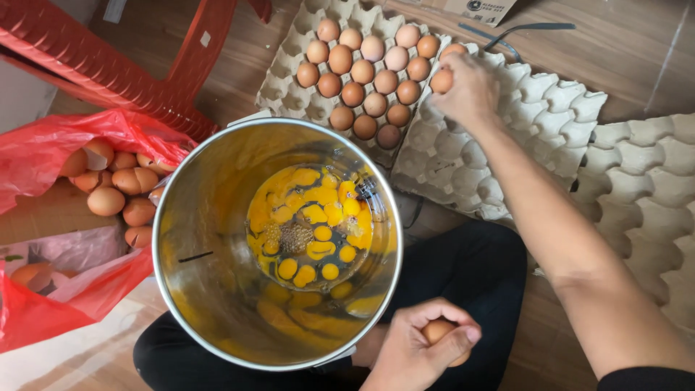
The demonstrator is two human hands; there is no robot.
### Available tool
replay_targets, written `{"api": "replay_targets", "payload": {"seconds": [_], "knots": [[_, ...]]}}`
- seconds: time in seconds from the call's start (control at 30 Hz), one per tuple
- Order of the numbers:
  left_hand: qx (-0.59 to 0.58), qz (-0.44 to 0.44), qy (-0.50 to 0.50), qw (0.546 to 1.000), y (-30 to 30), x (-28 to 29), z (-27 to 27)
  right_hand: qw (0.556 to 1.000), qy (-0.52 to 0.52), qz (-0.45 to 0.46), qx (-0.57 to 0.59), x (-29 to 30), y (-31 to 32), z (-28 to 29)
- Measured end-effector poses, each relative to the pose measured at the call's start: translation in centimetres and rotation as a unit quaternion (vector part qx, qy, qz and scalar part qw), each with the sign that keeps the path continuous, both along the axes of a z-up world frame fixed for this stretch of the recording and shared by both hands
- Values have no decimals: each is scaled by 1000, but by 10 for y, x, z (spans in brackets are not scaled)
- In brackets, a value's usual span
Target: Cracking numerous eggs into a large metal container while sitting on the floor.
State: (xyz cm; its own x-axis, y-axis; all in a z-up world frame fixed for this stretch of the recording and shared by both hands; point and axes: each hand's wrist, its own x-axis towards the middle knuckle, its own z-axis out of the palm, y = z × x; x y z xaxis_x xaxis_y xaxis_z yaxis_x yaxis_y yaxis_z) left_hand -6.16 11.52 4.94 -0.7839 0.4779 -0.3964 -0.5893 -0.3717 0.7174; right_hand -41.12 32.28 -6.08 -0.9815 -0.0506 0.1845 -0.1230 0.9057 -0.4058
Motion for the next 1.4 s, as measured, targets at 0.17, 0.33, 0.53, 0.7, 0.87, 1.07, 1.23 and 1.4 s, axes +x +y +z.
{"api": "replay_targets", "payload": {"seconds": [0.17,0.33,0.53,0.7,0.87,1.07,1.23,1.4], "knots": [[15,9,24,1000,16,-10,-5,862,-93,-120,-484,22,20,18],[61,73,-13,995,36,-43,0,588,-185,-33,-787,92,45,52],[35,143,-7,989,42,-87,35,559,-149,41,-815,170,62,92],[53,196,25,979,51,-110,49,546,-120,54,-827,208,60,122],[78,215,47,972,56,-120,57,633,-69,30,-770,237,40,156],[92,194,63,975,58,-120,56,778,110,50,-616,270,11,200],[52,187,96,976,60,-117,63,856,276,29,-437,294,-3,209],[18,188,115,975,58,-110,69,939,170,95,-284,280,-22,213]]}}
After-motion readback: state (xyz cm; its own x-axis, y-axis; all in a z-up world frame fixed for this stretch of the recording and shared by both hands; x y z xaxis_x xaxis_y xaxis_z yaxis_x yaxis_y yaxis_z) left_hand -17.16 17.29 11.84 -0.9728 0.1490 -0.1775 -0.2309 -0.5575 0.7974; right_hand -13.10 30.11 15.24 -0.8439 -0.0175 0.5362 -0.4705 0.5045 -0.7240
